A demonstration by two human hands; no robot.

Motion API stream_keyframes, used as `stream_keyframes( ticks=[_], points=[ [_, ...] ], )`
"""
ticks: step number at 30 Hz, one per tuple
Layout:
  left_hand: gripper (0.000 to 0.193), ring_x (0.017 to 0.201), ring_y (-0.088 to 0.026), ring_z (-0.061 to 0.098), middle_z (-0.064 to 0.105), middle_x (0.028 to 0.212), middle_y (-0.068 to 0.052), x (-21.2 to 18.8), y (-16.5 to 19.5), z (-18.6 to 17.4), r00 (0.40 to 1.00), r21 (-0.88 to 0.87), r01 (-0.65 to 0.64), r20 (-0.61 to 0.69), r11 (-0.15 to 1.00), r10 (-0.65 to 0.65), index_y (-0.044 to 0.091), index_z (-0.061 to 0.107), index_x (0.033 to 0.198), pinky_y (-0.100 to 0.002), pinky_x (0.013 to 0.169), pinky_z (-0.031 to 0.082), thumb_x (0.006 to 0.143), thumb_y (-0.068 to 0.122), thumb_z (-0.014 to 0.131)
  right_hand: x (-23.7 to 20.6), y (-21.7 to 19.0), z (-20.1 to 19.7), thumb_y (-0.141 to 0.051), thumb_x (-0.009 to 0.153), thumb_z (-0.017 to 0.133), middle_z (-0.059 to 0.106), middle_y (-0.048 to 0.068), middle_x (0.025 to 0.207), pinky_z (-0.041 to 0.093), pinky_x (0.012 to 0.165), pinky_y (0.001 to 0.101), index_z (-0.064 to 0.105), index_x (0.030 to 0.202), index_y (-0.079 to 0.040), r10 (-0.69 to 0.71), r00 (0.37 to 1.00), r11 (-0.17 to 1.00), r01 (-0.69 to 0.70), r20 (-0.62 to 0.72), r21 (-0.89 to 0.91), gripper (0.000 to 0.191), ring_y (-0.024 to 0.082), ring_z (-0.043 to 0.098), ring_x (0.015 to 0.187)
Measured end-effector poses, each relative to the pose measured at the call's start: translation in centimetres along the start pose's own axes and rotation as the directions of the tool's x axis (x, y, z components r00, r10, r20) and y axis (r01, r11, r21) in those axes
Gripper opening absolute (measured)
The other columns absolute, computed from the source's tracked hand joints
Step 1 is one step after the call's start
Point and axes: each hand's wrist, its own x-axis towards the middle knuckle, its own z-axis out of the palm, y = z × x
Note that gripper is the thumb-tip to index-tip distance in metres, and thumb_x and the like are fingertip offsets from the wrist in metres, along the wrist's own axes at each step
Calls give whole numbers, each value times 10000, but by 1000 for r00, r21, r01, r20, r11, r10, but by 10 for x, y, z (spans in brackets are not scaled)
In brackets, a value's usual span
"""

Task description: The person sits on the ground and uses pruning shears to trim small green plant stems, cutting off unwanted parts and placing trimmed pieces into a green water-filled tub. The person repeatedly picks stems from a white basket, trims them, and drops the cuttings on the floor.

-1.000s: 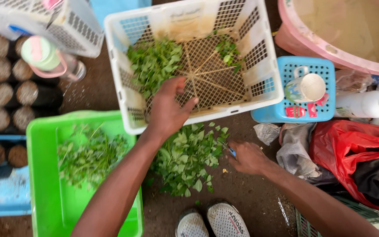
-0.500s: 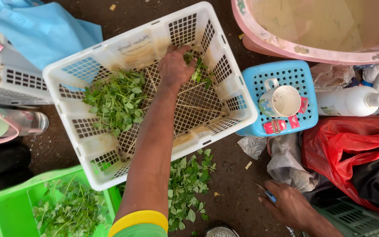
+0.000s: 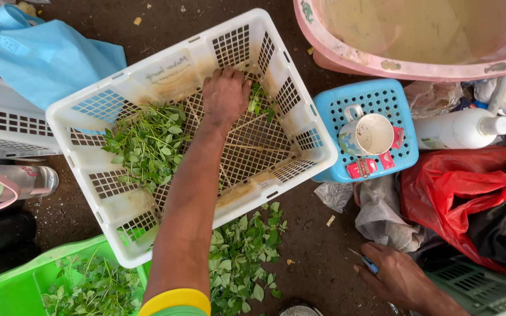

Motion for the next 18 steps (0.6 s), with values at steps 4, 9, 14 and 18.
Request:
stream_keyframes(
  ticks=[4, 9, 14, 18],
  points=[
    [362, 1070, -293, 654, 692, 1104, -136, -6, 16, -16, 961, 155, -234, 190, 960, 203, 110, 708, 1096, -525, 992, 470, 929, 430, 696, 0, -3, -2, -337, 852, 720, 639, 171, 887, 521, 718, 537, 550, 977, -69, 17, 999, 999, -16, 32, -29, 341, 421, 659, 847],
    [947, 1226, -326, 563, 568, 1288, -154, 1, 47, -32, 875, -6, 145, 467, 989, -125, 80, 437, 1412, -588, 1062, 412, 752, 646, 814, 5, -15, -5, -324, 851, 719, 625, 161, 890, 514, 705, 541, 549, 964, -65, 7, 1000, 1000, -7, 31, -15, 330, 426, 653, 845],
    [1106, 1355, -411, 385, 394, 1446, -168, 0, 57, -17, 905, -30, 281, 341, 959, -254, 94, 432, 1440, -660, 987, 418, 599, 618, 922, 4, -20, -9, -339, 865, 712, 626, 153, 913, 516, 734, 532, 548, 964, -71, 51, 996, 998, -49, 79, -28, 330, 409, 655, 865],
    [614, 1305, -344, 484, 490, 1373, -102, -8, 51, 9, 934, -189, 304, 254, 934, -252, 98, 650, 1189, -540, 980, 510, 725, 397, 919, 1, -15, -8, -327, 851, 709, 646, 150, 938, 525, 716, 528, 568, 1022, -75, -6, 1000, 1000, 6, 23, 10, 336, 407, 664, 862]
  ],
)
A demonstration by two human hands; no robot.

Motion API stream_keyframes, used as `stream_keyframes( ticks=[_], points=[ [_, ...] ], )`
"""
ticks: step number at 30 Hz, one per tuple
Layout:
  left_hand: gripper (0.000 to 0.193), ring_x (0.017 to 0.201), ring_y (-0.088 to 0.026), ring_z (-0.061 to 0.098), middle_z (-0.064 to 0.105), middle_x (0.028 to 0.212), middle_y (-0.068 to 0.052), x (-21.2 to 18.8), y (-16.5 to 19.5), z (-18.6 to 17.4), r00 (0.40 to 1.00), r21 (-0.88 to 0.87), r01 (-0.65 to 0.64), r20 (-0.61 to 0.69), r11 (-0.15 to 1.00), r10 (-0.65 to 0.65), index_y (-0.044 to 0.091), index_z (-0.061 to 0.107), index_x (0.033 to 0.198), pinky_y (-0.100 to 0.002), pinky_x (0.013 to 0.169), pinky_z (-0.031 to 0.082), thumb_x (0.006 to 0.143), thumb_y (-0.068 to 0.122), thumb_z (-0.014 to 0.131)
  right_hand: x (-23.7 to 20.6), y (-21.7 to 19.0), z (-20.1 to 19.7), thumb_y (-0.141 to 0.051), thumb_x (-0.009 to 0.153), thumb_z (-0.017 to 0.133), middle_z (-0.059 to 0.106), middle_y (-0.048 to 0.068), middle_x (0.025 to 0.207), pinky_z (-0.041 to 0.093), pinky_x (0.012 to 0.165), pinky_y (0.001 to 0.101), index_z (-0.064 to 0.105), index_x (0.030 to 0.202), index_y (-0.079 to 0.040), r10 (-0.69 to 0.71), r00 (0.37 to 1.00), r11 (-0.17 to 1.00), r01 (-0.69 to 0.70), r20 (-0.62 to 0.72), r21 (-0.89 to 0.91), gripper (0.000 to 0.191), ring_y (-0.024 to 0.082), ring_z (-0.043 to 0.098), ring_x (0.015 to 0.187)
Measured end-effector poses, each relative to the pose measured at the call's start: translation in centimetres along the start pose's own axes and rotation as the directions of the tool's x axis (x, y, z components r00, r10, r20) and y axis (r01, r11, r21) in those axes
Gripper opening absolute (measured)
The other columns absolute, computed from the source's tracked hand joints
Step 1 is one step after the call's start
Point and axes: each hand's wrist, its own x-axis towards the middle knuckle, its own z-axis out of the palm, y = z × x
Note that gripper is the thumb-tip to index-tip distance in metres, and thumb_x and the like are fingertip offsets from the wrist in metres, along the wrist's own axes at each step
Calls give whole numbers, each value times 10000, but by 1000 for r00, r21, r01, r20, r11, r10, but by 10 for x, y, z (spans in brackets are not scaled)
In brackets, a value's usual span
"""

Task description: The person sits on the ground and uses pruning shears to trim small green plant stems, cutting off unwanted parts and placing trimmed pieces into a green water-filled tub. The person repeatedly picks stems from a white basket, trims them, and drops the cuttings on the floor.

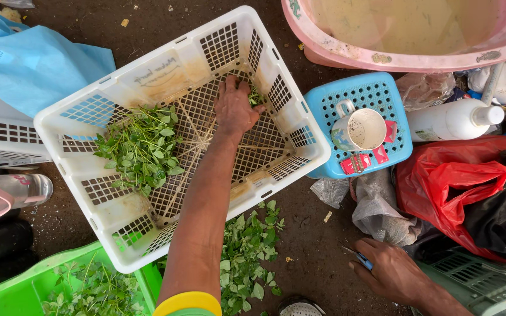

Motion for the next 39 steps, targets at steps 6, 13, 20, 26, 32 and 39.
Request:
stream_keyframes(
  ticks=[6, 13, 20, 26, 32, 39],
  points=[
    [376, 1076, -310, 663, 639, 1181, -83, 3, -20, 21, 1000, -143, 17, -10, 990, -19, 120, 693, 1095, -458, 889, 562, 755, 93, 851, 1, 1, 2, -359, 882, 699, 646, 145, 942, 531, 753, 518, 564, 1003, -76, 60, 996, 997, -57, 72, -44, 336, 388, 668, 896],
    [379, 978, -269, 722, 739, 1096, -87, -3, -53, 21, 998, -350, 62, 8, 935, -63, 127, 711, 1140, -403, 883, 571, 788, 50, 827, 13, -9, -1, -316, 857, 711, 679, 149, 906, 528, 736, 525, 622, 1067, -84, 27, 998, 999, -28, 62, 27, 325, 408, 671, 876],
    [317, 689, -134, 672, 688, 979, -87, -38, -48, -37, 995, -895, 101, 95, 435, -37, 14, 681, 1148, -266, 554, 566, 846, -18, 772, 31, -18, -2, -249, 836, 768, 698, 123, 758, 569, 670, 416, 694, 1054, -71, 63, 998, 960, -67, 25, 271, 291, 263, 694, 722],
    [327, 634, -128, 677, 701, 913, -98, -164, 1, -109, 946, -913, 300, 321, 275, 33, 14, 662, 1155, -269, 548, 617, 846, 19, 769, 50, -49, -18, -139, 844, 775, 698, 23, 775, 556, 637, 299, 715, 1115, -45, 33, 998, 666, 14, -48, 746, 293, 115, 668, 719],
    [357, 702, -129, 691, 705, 1028, -58, -307, 52, -70, 882, -855, 410, 461, 318, 103, 20, 646, 1167, -301, 554, 609, 836, 58, 774, 49, -68, -33, -139, 718, 871, 660, -1, 852, 533, 641, 260, 531, 1396, -70, -288, 947, 725, 312, -142, 614, 761, 96, 642, 753],
    [478, 872, -209, 712, 643, 1147, -100, -382, 47, 4, 768, -751, 633, 639, 190, -31, 26, 572, 1237, -364, 629, 647, 814, 61, 792, 38, -42, 50, -176, 828, 841, 720, 76, 791, 460, 501, 271, 661, 1123, 39, -107, 989, 589, -21, 104, 808, 407, 127, 675, 613]
  ],
)
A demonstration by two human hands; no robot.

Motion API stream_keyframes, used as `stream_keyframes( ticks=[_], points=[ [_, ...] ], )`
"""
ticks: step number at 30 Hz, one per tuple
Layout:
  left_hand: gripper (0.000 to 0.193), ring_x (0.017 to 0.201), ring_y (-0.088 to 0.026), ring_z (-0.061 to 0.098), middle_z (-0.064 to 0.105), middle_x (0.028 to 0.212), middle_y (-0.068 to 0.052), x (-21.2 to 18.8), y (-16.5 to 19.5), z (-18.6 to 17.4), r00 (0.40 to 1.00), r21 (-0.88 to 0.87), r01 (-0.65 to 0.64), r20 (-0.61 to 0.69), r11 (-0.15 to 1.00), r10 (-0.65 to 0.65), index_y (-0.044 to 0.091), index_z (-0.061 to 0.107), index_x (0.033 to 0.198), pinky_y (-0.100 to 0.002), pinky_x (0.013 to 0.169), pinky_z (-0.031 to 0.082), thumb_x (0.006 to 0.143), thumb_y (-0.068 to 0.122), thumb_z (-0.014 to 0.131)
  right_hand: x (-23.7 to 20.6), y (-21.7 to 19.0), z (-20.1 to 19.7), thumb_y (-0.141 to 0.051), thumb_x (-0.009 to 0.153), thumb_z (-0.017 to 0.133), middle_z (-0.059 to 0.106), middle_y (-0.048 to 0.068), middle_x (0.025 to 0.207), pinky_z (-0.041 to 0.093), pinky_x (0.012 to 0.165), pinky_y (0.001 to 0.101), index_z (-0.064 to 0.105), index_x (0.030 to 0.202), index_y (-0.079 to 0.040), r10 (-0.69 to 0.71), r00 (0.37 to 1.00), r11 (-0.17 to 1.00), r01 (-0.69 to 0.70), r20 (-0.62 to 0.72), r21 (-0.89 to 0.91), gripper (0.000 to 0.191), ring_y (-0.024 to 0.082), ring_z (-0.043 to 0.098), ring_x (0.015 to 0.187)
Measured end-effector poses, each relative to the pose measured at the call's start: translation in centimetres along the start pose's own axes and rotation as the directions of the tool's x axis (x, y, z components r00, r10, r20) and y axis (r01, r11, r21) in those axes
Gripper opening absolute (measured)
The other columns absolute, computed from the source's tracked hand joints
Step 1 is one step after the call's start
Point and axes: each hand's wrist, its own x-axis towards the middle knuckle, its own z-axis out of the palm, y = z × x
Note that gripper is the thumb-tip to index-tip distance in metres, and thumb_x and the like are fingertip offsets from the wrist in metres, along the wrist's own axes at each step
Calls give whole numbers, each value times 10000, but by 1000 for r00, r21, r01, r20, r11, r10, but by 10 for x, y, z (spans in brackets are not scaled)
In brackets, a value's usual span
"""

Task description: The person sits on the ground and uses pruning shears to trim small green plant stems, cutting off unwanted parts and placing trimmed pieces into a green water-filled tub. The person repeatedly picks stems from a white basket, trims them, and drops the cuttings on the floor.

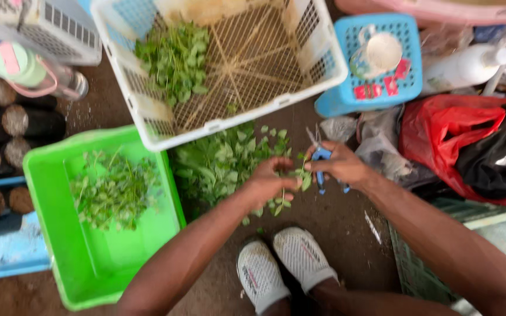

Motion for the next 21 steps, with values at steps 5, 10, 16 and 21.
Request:
stream_keyframes(
  ticks=[5, 10, 16, 21],
  points=[
    [373, 972, -248, 723, 615, 1192, -95, 8, -17, -22, 979, -332, 109, -126, 937, -158, 46, 554, 1282, -433, 706, 679, 938, 175, 617, -2, 28, -8, -198, 822, 807, 714, 69, 797, 463, 481, 274, 684, 1165, -61, 128, 986, 976, -144, -105, -163, 389, 117, 658, 586],
    [284, 1061, -306, 693, 598, 1213, -156, -3, -20, -31, 995, -511, -65, -100, 857, 16, 23, 526, 1243, -500, 816, 655, 1016, 192, 500, -23, 36, 13, -197, 820, 876, 727, 110, 922, 527, 584, 299, 663, 1165, 34, -250, 948, 913, 163, -197, -374, 467, 138, 660, 686],
    [295, 1175, -337, 653, 589, 1270, -190, -19, -20, -23, 958, -694, -257, -93, 673, 270, 2, 517, 1254, -513, 915, 608, 1066, 218, 448, -38, 28, 64, -141, 821, 806, 748, 62, 900, 502, 508, 265, 644, 1109, -43, -65, 997, 993, 68, -34, 94, 345, 152, 711, 635],
    [363, 1196, -325, 650, 589, 1314, -168, -35, -14, -27, 949, -618, -301, -117, 726, 294, 25, 518, 1289, -490, 908, 597, 1076, 290, 390, -32, 6, 63, -133, 870, 762, 747, 96, 816, 453, 475, 256, 650, 1062, -27, -44, 997, 986, 53, -55, 160, 246, 193, 735, 617]
  ],
)
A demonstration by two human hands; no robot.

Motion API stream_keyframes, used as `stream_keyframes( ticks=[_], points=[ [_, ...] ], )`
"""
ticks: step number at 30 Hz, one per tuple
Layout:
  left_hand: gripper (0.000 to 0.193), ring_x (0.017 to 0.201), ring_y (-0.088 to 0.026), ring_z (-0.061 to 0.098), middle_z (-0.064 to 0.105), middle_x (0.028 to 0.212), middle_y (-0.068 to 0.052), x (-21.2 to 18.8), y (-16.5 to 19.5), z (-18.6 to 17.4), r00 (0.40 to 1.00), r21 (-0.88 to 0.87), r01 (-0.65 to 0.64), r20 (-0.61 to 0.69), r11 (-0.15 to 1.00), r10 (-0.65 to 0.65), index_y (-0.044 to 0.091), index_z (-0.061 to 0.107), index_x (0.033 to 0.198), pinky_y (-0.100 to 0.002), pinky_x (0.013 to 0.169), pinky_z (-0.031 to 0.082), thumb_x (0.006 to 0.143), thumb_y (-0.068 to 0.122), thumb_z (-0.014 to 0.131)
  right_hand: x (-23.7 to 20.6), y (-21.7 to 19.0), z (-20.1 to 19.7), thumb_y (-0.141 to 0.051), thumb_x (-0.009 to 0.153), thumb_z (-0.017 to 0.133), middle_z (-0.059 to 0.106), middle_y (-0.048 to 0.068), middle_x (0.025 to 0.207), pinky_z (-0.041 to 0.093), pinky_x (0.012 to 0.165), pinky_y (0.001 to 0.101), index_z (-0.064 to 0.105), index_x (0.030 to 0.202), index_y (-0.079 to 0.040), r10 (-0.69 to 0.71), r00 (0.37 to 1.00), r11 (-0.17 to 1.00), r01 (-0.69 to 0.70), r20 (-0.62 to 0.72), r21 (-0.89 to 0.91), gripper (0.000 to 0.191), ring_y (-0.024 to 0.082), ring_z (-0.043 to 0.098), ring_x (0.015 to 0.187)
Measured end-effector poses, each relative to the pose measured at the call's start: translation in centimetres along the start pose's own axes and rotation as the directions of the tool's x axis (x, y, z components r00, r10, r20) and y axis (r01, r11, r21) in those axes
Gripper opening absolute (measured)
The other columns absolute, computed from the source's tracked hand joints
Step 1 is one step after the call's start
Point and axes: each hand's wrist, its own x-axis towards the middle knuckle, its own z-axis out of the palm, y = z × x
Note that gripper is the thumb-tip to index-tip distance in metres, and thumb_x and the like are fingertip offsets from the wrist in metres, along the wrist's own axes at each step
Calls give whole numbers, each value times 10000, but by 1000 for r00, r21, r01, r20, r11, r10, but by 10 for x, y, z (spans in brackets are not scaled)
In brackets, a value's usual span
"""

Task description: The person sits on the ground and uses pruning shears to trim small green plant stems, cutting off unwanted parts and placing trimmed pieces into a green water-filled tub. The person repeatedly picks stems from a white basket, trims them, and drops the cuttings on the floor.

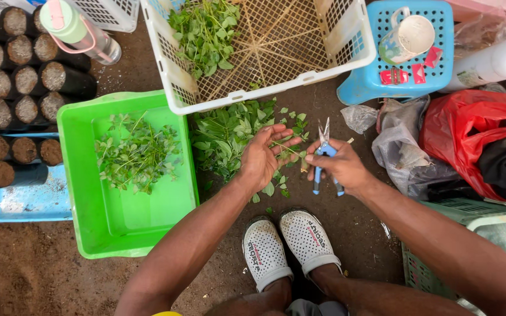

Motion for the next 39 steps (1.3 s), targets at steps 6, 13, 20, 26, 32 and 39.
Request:
stream_keyframes(
  ticks=[6, 13, 20, 26, 32, 39],
  points=[
    [355, 1106, -292, 705, 630, 1332, -138, -13, 12, -9, 999, 355, -21, 52, 935, 2, 30, 568, 1322, -436, 901, 638, 1023, 190, 461, 3, -30, -13, -108, 882, 732, 737, 133, 795, 423, 443, 259, 636, 1043, -53, 75, 997, 992, -77, 26, 100, 195, 227, 713, 577],
    [320, 1162, -258, 700, 627, 1312, -129, -23, 8, -25, 982, 444, -116, 188, 888, 34, 22, 548, 1293, -386, 944, 627, 983, -8, 622, 6, -45, -8, -90, 892, 733, 707, 161, 794, 545, 492, 329, 632, 1035, -28, 55, 998, 976, -62, 38, 209, 186, 253, 693, 565],
    [223, 1103, -254, 737, 690, 1277, -132, -28, 4, -28, 968, 513, -189, 241, 837, 71, 0, 609, 1211, -366, 852, 667, 1034, 134, 601, 10, -53, -7, -146, 886, 733, 716, 133, 765, 401, 412, 262, 627, 1026, -78, 114, 993, 985, -113, -1, 129, 188, 223, 691, 542],
    [248, 941, -285, 783, 705, 1152, -151, -34, 4, -26, 992, 550, -70, 128, 832, -1, 16, 604, 1230, -358, 665, 676, 1049, 178, 553, 14, -55, -7, -167, 890, 731, 726, 136, 771, 376, 408, 263, 635, 1030, -68, 115, 993, 991, -112, -31, 69, 197, 213, 698, 549],
    [225, 929, -314, 776, 699, 1084, -144, -40, -2, -35, 997, 277, -27, 75, 960, 6, 25, 627, 1223, -354, 634, 671, 1068, 150, 523, 17, -48, -4, -284, 953, 664, 732, 127, 770, 380, 415, 264, 653, 1065, -55, 103, 991, 995, -102, -84, 14, 255, 208, 697, 575],
    [184, 958, -308, 769, 691, 1069, -131, -33, 2, -57, 997, 138, -70, 32, 988, 66, 34, 622, 1194, -362, 640, 673, 1070, 119, 517, -5, -41, 15, -291, 964, 607, 718, 177, 740, 551, 599, 481, 654, 1027, -54, -180, 983, 550, 138, 44, -824, 250, 338, 716, 656]
  ],
)
